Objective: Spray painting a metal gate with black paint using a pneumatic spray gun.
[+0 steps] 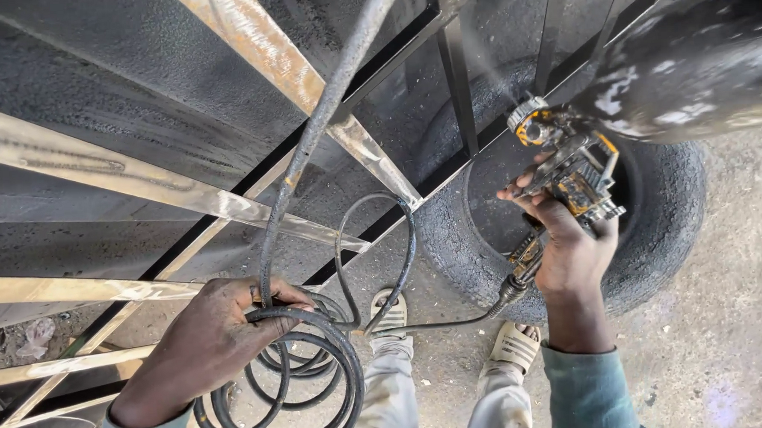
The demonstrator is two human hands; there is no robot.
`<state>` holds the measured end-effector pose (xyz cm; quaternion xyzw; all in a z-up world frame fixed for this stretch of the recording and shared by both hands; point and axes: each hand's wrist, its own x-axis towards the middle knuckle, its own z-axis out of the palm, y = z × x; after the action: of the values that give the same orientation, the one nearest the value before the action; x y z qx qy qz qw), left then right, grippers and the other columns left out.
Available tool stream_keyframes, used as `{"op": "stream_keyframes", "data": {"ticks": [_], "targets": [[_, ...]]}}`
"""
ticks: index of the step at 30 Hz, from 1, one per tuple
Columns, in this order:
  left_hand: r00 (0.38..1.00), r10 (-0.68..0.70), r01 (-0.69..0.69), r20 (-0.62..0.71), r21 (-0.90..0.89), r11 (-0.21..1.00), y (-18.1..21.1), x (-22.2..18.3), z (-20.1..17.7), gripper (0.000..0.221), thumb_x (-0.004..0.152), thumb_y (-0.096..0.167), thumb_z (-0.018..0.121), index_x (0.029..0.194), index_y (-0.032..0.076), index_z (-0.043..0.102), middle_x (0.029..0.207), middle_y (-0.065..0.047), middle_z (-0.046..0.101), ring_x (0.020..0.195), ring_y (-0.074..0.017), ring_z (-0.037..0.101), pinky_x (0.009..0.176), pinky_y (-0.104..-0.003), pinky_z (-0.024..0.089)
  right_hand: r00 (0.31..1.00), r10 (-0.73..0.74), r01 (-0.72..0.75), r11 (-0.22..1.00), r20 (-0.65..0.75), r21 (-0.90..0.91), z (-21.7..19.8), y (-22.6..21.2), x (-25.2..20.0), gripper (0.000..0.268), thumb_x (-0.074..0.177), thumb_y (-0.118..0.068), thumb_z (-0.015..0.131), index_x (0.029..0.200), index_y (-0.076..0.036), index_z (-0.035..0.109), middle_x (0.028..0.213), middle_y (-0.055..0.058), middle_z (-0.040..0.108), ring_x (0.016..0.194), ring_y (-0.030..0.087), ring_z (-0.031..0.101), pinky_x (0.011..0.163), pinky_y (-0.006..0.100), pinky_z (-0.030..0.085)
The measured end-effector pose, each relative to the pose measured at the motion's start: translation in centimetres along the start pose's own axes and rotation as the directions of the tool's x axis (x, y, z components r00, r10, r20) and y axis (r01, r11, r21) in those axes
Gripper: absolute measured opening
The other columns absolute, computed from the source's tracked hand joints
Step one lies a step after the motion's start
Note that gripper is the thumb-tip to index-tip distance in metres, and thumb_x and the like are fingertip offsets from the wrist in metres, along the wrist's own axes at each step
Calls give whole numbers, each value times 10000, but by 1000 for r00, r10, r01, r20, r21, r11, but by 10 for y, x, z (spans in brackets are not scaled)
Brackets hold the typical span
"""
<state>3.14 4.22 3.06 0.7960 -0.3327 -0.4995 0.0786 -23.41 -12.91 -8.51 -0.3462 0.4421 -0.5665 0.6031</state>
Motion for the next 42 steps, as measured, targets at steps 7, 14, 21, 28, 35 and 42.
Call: {"op": "stream_keyframes", "data": {"ticks": [7, 14, 21, 28, 35, 42], "targets": [[1000, -10, 10, 12, 9, 1000, -5, 4, 0, 234, 811, 221, 743, 983, 215, 902, 1115, 104, 921, 1079, -30, 816, 965, -210, 539, 985, 149, -154, 987, -83, -52, -32, 57, 3, 236, 772, 37, 719, 1004, -3, 700, 908, 97, 712, 829, 212, 720, 818, 408, 715], [995, -96, 96, -8, 127, 987, 14, 14, 3, 231, 775, 373, 797, 928, 256, 925, 1100, 123, 941, 1099, -49, 821, 1054, -267, 501, 889, 329, -349, 937, -318, -7, -92, 179, 13, 121, 818, 84, 650, 895, 27, 725, 853, 117, 749, 772, 233, 755, 790, 373, 700], [998, -61, 65, -34, 147, 987, 5, 31, 4, 224, 778, 322, 786, 923, 222, 924, 1027, 96, 926, 1075, -73, 815, 1020, -259, 529, 851, 410, -437, 899, -329, -12, -115, 241, -7, 97, 839, 58, 633, 840, 23, 724, 792, 114, 723, 686, 236, 719, 684, 370, 671], [997, -76, 77, -11, 111, 991, 8, 41, 3, 205, 787, 251, 781, 927, 183, 914, 1021, 72, 905, 1015, -69, 816, 790, -248, 645, 779, 576, -615, 779, -246, -123, -114, 246, -47, 158, 897, 12, 617, 1002, 20, 735, 952, 151, 753, 846, 269, 727, 835, 396, 620], [1000, 11, -12, 6, 159, 987, 8, 43, 3, 195, 786, 315, 776, 887, 211, 907, 969, 84, 929, 1012, -59, 823, 980, -231, 532, 661, 702, -750, 636, -267, -185, -106, 228, -49, 245, 911, 43, 561, 1115, 58, 697, 1107, 200, 756, 1001, 326, 750, 988, 402, 579], [993, 113, -114, 19, 91, 989, 3, 47, 13, 186, 793, 264, 777, 888, 167, 904, 951, 59, 921, 990, -71, 825, 964, -233, 546, 798, 553, -600, 770, -240, -218, -113, 239, 1, 127, 922, 14, 589, 981, -4, 700, 996, 136, 732, 893, 245, 720, 878, 388, 631]]}}
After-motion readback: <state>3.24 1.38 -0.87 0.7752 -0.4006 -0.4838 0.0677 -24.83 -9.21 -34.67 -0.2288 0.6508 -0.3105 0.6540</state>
